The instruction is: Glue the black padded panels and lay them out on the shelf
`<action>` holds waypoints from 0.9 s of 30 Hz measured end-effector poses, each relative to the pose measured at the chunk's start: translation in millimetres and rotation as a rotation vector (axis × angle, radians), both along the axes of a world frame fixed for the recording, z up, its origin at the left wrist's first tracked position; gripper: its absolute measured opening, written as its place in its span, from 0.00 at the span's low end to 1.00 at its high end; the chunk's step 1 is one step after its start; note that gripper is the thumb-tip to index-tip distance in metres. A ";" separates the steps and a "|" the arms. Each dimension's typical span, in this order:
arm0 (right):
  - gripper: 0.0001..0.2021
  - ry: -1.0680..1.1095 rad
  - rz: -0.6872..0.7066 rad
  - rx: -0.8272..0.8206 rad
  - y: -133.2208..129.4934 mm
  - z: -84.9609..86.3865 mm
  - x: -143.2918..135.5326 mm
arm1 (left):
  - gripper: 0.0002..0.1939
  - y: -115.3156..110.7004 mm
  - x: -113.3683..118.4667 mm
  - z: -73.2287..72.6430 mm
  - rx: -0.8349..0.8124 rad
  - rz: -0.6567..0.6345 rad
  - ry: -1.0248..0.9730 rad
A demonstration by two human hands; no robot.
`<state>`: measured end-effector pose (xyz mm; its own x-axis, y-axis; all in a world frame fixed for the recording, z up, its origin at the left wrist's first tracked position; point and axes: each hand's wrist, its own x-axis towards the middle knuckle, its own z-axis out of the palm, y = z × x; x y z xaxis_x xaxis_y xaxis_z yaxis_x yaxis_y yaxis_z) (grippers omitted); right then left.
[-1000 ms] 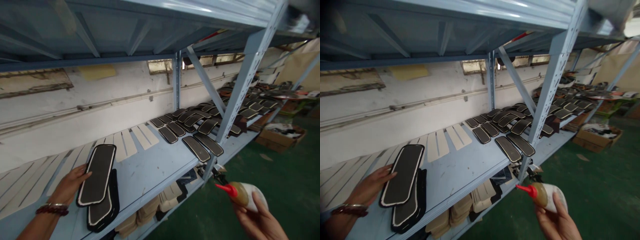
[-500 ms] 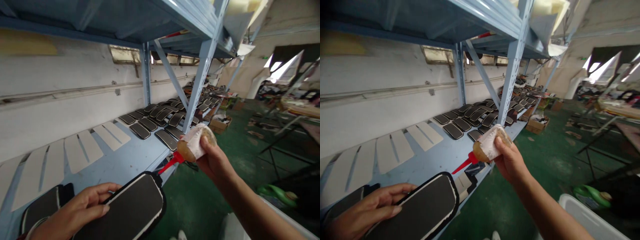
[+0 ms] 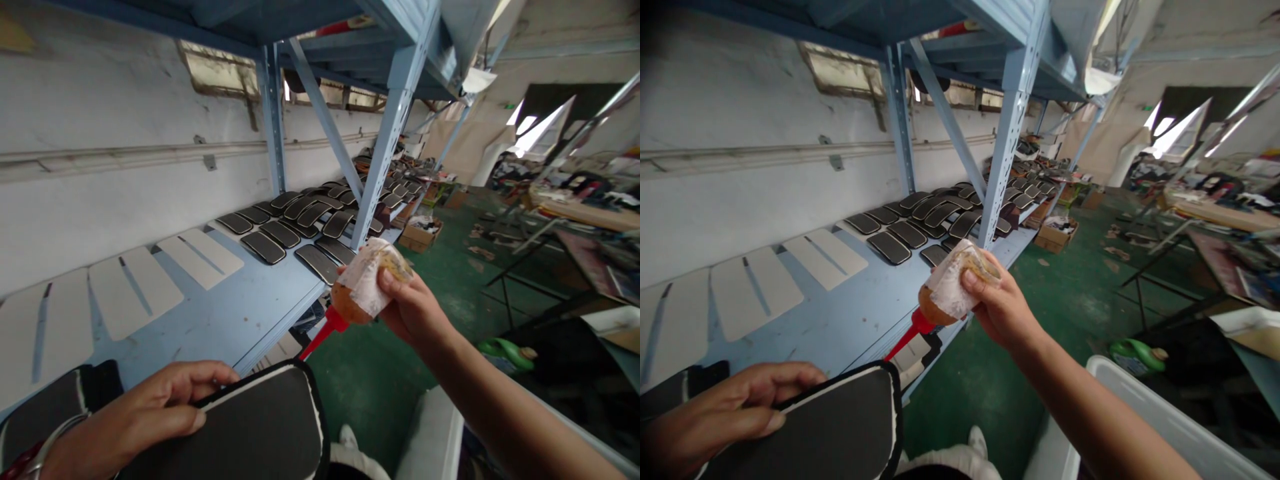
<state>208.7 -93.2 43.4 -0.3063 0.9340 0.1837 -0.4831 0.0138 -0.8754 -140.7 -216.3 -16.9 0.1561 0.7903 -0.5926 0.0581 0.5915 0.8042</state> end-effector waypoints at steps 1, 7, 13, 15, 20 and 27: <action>0.22 -0.004 0.002 -0.004 -0.4 -0.4 0.1 | 0.22 0.0 0.7 1.1 -0.028 -0.039 -0.062; 0.22 -0.015 0.025 -0.013 -4.8 -2.4 -0.2 | 0.24 0.3 7.1 9.8 -0.078 -0.058 -0.084; 0.21 0.012 0.052 -0.004 -8.4 -2.2 -1.5 | 0.22 -3.0 11.5 14.2 -0.050 -0.118 -0.087; 0.20 0.019 0.059 -0.005 -10.1 -2.4 -1.4 | 0.19 -4.9 14.1 16.8 -0.042 -0.125 -0.094; 0.20 0.029 0.074 0.000 -15.3 -4.7 0.7 | 0.17 -8.9 15.9 18.2 -0.048 -0.095 -0.103; 0.17 0.036 0.096 0.005 -18.4 -6.6 5.0 | 0.17 -10.8 8.6 9.7 -0.040 -0.053 -0.095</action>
<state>213.6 -111.6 36.8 -0.3874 0.8998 0.2005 -0.5132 -0.0298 -0.8577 -132.0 -227.0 -7.2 0.2543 0.7552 -0.6042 0.0152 0.6215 0.7832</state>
